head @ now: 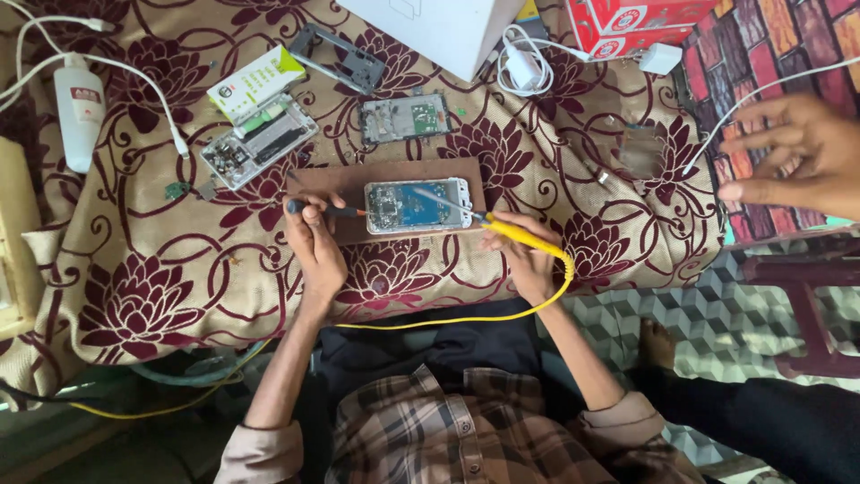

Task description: The person uses a soldering iron and a screwdriver to work on a disassembled mobile phone circuit board placed on a wooden board. They repeatedly apply the soldering iron to various points on the board while holding the device steady.

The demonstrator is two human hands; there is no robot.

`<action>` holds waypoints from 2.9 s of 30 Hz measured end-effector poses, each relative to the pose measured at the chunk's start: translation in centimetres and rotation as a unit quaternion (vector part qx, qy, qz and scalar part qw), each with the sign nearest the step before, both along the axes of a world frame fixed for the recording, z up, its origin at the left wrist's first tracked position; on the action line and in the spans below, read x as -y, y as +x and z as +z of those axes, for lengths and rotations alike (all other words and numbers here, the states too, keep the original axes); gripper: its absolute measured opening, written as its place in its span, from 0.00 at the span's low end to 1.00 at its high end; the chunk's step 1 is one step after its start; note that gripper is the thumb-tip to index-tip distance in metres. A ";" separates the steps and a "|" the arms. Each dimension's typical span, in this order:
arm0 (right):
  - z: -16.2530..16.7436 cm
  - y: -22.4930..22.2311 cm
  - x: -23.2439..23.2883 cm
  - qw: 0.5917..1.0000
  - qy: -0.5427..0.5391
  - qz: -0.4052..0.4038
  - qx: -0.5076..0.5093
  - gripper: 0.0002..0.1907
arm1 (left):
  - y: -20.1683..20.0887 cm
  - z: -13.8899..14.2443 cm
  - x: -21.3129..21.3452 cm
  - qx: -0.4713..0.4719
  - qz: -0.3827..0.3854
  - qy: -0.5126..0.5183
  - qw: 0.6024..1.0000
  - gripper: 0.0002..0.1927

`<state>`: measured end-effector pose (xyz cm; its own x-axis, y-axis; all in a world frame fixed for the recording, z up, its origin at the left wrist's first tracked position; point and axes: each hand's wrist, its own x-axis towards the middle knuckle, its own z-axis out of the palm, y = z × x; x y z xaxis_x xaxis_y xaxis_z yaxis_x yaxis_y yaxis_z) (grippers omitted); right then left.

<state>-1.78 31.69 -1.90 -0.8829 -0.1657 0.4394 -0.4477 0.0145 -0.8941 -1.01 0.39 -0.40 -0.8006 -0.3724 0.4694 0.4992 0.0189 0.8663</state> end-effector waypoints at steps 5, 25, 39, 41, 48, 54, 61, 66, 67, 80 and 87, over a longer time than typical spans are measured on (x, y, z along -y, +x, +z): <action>1.1 1.4 1.2 0.998 0.017 0.056 0.015 0.15 | -0.1 -0.1 0.3 0.012 0.008 -0.011 1.000 0.16; 5.0 4.1 1.6 0.970 -0.184 -0.161 -0.018 0.20 | 4.5 8.2 6.0 0.084 0.079 -0.796 0.594 0.34; 11.9 8.5 0.2 0.906 -0.320 -0.262 -0.091 0.23 | -7.3 7.9 -26.3 0.163 -0.038 -0.484 0.859 0.63; 12.5 8.3 -0.4 0.896 -0.317 -0.291 -0.107 0.22 | -8.3 8.5 -27.8 0.150 -0.039 -0.482 0.863 0.49; 11.2 7.7 -1.8 0.911 -0.294 -0.277 -0.079 0.23 | -8.6 7.5 -19.7 0.220 0.046 -0.523 0.822 0.29; 9.6 7.3 -2.0 0.927 -0.288 -0.233 -0.052 0.23 | -13.0 7.9 -9.9 0.095 0.115 -0.513 0.845 0.31; 9.9 7.1 -2.6 0.934 -0.264 -0.231 -0.066 0.23 | -16.1 9.9 -6.8 0.332 -0.085 -0.547 0.764 0.28; 9.4 7.2 -2.9 0.933 -0.286 -0.212 -0.044 0.25 | -15.4 8.2 -7.7 0.267 -0.129 -0.475 0.828 0.32; 9.3 7.2 -2.8 0.935 -0.280 -0.213 -0.047 0.26 | -15.1 7.7 -8.1 0.273 -0.134 -0.462 0.833 0.33; 7.9 6.9 -0.8 0.944 -0.244 -0.211 -0.063 0.24 | -13.1 8.7 -4.4 0.283 -0.100 -0.507 0.808 0.40; 8.4 7.5 -0.7 0.947 -0.245 -0.197 -0.066 0.25 | -14.4 7.6 -4.2 0.267 -0.132 -0.481 0.825 0.43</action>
<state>5.72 32.34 6.52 -0.7658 0.4169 0.4897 -0.6024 -0.1980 -0.7733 -15.38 4.60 7.19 -0.9825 0.1860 0.0005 0.1475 0.7774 0.6115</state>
